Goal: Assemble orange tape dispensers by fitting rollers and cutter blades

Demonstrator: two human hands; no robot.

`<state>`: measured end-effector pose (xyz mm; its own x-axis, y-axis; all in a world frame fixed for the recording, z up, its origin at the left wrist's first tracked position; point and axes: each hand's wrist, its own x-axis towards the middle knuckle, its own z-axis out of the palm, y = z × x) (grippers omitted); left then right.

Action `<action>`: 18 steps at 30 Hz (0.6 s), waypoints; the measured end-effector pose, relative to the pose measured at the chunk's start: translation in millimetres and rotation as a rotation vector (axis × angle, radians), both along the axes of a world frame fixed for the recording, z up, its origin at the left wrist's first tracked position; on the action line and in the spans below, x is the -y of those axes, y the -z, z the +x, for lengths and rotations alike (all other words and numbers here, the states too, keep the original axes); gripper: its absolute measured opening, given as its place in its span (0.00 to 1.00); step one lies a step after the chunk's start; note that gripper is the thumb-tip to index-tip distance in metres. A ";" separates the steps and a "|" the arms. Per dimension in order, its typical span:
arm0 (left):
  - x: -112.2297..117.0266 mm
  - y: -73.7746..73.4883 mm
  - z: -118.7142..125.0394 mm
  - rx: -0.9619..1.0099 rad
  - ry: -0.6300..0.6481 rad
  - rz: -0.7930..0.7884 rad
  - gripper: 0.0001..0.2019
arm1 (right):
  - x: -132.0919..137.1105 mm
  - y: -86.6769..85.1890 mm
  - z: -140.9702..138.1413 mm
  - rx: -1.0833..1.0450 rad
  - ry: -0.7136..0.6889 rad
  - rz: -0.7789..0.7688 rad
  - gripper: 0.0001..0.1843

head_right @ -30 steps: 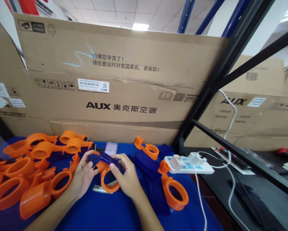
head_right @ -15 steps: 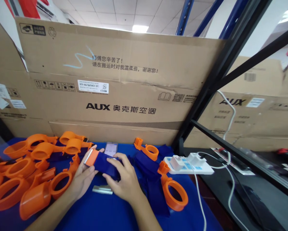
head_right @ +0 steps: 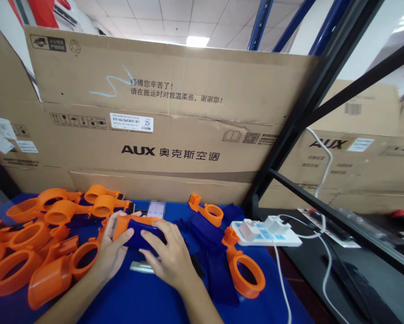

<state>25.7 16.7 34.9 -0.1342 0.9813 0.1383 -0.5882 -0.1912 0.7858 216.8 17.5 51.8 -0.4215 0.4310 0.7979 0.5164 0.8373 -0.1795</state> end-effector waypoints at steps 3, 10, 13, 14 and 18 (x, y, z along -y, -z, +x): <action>0.9 -2.2 0.0 0.006 0.008 -0.013 0.26 | 0.3 0.1 0.3 0.009 -0.003 -0.008 0.21; -5.3 8.6 -4.7 0.000 0.071 0.007 0.27 | 1.3 -3.0 1.6 -0.062 0.008 -0.088 0.24; -6.3 19.3 -4.2 -0.082 0.121 0.113 0.35 | -2.1 -4.4 5.1 -0.242 0.059 -0.240 0.20; -5.6 21.9 -3.2 -0.131 0.157 0.161 0.39 | -3.4 -4.6 6.0 -0.303 0.070 -0.308 0.19; -0.6 25.8 2.6 -0.348 0.261 0.254 0.48 | -5.5 -3.5 5.1 -0.359 0.042 -0.629 0.22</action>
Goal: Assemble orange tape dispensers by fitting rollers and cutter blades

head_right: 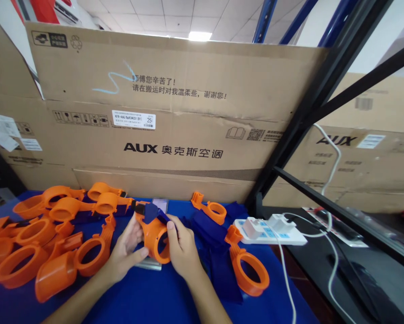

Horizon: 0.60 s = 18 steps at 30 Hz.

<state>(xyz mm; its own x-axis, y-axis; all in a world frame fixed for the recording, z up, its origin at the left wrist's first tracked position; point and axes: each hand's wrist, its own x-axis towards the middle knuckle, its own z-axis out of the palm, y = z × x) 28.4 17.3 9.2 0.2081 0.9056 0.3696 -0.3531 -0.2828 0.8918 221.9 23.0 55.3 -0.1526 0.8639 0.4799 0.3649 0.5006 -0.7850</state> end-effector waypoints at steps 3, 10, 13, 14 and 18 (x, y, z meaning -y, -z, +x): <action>4.9 -0.8 2.7 -0.077 0.009 -0.009 0.42 | 1.5 2.1 -2.9 0.036 -0.043 -0.117 0.22; 26.0 -19.2 -29.3 -0.679 -0.449 0.147 0.36 | -3.5 1.9 -7.5 -0.131 -0.121 -0.307 0.25; 31.9 -30.7 -69.7 -1.066 -0.680 0.265 0.36 | -5.0 2.5 -14.7 -0.263 -0.190 -0.416 0.23; 33.0 -32.3 -84.2 -1.191 -0.755 0.269 0.37 | -4.3 3.3 -18.0 -0.300 -0.231 -0.463 0.21; 35.7 -27.0 -126.5 -1.589 -0.791 0.251 0.38 | 6.5 9.1 -32.8 -0.263 -0.395 -0.740 0.21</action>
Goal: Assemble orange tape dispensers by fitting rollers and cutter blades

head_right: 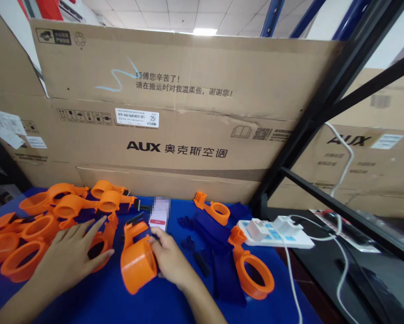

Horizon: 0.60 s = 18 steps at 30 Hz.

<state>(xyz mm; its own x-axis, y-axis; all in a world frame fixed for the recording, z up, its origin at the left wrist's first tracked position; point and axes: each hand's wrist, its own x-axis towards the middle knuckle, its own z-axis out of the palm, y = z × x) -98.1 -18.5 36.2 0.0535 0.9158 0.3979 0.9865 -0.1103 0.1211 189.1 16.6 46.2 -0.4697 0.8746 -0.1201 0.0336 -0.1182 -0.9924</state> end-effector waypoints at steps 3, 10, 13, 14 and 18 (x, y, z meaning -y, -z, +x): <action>-0.3 3.1 -9.3 -0.089 0.062 -0.108 0.30 | 11.6 5.7 -11.5 0.127 -0.134 -0.123 0.27; -6.6 -29.6 -21.2 -0.078 -0.056 0.118 0.28 | 20.0 20.1 -38.1 0.132 -0.305 -0.180 0.30; -4.5 -41.9 -26.8 -0.036 -0.057 0.186 0.30 | 20.2 30.1 -46.0 0.098 -0.335 -0.209 0.30; -3.2 -43.6 -27.3 -0.025 -0.055 0.205 0.30 | 20.6 34.2 -48.3 0.069 -0.352 -0.220 0.31; 1.4 -40.7 -25.0 0.028 -0.027 0.237 0.31 | 22.9 50.5 -55.5 -0.148 -0.318 -0.261 0.38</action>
